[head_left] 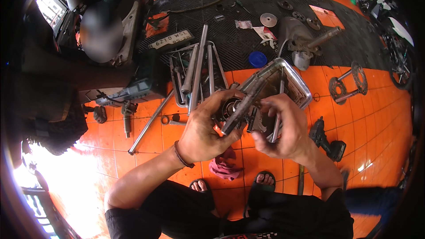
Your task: The person disassembles motorcycle fork components by hand, cleans them with a cloth, and then uses a compression tool and a screwdriver to work on the internal mechanisms.
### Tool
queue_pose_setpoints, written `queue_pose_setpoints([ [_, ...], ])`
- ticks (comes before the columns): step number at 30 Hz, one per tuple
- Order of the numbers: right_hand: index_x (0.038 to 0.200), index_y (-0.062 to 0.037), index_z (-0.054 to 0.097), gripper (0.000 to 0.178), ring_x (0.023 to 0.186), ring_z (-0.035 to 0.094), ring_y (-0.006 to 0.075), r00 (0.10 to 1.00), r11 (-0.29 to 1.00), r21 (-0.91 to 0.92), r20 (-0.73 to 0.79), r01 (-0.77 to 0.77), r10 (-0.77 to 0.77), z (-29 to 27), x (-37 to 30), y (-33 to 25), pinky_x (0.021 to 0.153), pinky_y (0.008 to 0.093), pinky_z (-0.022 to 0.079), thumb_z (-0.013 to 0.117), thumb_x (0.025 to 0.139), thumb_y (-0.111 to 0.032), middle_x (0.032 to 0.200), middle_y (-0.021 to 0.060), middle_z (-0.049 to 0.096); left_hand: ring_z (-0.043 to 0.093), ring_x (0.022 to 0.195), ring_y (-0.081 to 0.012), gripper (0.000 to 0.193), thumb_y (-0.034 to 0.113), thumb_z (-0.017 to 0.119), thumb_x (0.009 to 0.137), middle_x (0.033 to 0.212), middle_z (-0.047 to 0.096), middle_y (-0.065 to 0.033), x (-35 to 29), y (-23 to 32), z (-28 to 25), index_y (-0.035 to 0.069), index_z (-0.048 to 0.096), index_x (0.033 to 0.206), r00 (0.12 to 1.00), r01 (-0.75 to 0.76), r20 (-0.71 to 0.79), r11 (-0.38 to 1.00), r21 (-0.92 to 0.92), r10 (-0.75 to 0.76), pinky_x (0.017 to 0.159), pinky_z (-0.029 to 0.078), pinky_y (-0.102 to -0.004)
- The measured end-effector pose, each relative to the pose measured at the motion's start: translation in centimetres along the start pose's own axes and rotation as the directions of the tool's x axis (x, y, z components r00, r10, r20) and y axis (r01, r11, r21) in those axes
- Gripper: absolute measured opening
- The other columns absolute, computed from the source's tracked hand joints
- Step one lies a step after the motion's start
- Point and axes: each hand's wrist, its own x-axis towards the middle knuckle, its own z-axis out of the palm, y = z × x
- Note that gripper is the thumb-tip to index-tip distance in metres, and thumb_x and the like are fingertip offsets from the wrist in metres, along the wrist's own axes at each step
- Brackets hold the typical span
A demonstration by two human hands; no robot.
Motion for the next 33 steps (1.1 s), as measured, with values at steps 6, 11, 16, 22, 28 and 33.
queue_pose_setpoints([
  [6,0.102,0.0043,0.058,0.038,0.076,0.061,0.0314,0.973,0.994,-0.112,0.225,-0.019,0.044,0.2,-0.3,-0.1,0.063,0.0423,0.051,0.077,0.093,-0.028,0.087,0.0148,0.06,0.069,0.094,-0.016,0.068,0.003,0.08,0.08,0.119,0.069,-0.0129,0.2,-1.2,0.1,-0.004,0.053,0.141,0.996,-0.072,-0.046,0.997,0.01,0.072,0.076,0.058,-0.0288],
  [11,0.099,0.0041,0.058,0.032,0.075,0.061,0.0328,0.985,0.997,-0.074,0.164,-0.034,0.046,0.8,-0.5,-0.2,0.062,0.0433,0.05,0.075,0.095,-0.023,0.085,0.0154,0.059,0.068,0.093,-0.0184,0.067,0.007,0.078,0.082,0.123,0.066,-0.0143,0.1,-1.3,-0.4,-0.003,0.051,0.143,0.997,-0.068,0.02,0.997,-0.021,0.068,0.073,0.056,-0.0296],
  [16,0.097,0.006,0.058,0.028,0.071,0.06,0.035,0.993,0.996,-0.086,0.118,0.024,-0.013,1.0,-0.5,0.3,0.061,0.0438,0.049,0.07,0.1,-0.019,0.081,0.017,0.059,0.067,0.1,-0.0264,0.066,0.007,0.076,0.081,0.126,0.063,-0.017,0.2,-1.5,0.1,-0.002,0.052,0.142,0.99,-0.14,0.028,0.99,0.011,0.14,0.077,0.055,-0.0344],
  [22,0.097,0.0036,0.064,0.035,0.058,0.056,0.0362,0.924,0.927,0.104,0.176,-0.362,0.341,0.7,-0.1,-1.6,0.055,0.0418,0.045,0.055,0.11,-0.028,0.068,0.0178,0.057,0.067,0.106,-0.0296,0.065,0.005,0.076,0.082,0.124,0.065,-0.0176,0.3,-1.2,0.7,-0.002,0.052,0.142,0.991,-0.135,-0.015,0.991,0.01,0.135,0.086,0.055,-0.0367],
  [28,0.098,0.0009,0.066,0.046,0.058,0.053,0.0148,0.69,0.619,0.319,0.45,-0.718,0.568,0.2,0.6,-1.6,0.053,0.0335,0.041,0.051,0.112,-0.041,0.064,0.0058,0.058,0.065,0.112,-0.0216,0.064,0.0,0.068,0.083,0.125,0.066,-0.0137,0.7,-0.2,-0.3,-0.003,0.049,0.144,0.996,-0.069,0.04,0.992,-0.11,0.074,0.097,0.054,-0.0337],
  [33,0.108,0.0004,0.066,0.041,0.074,0.062,0.0188,0.926,0.895,0.247,0.169,-0.372,0.339,0.1,0.0,1.8,0.067,0.0347,0.05,0.067,0.102,-0.041,0.081,0.0091,0.063,0.06,0.118,-0.0218,0.074,-0.004,0.058,0.078,0.136,0.044,-0.0142,0.8,-1.5,-1.0,-0.003,0.038,0.149,0.994,0.069,0.107,0.907,-0.415,-0.026,0.1,0.053,-0.036],
])
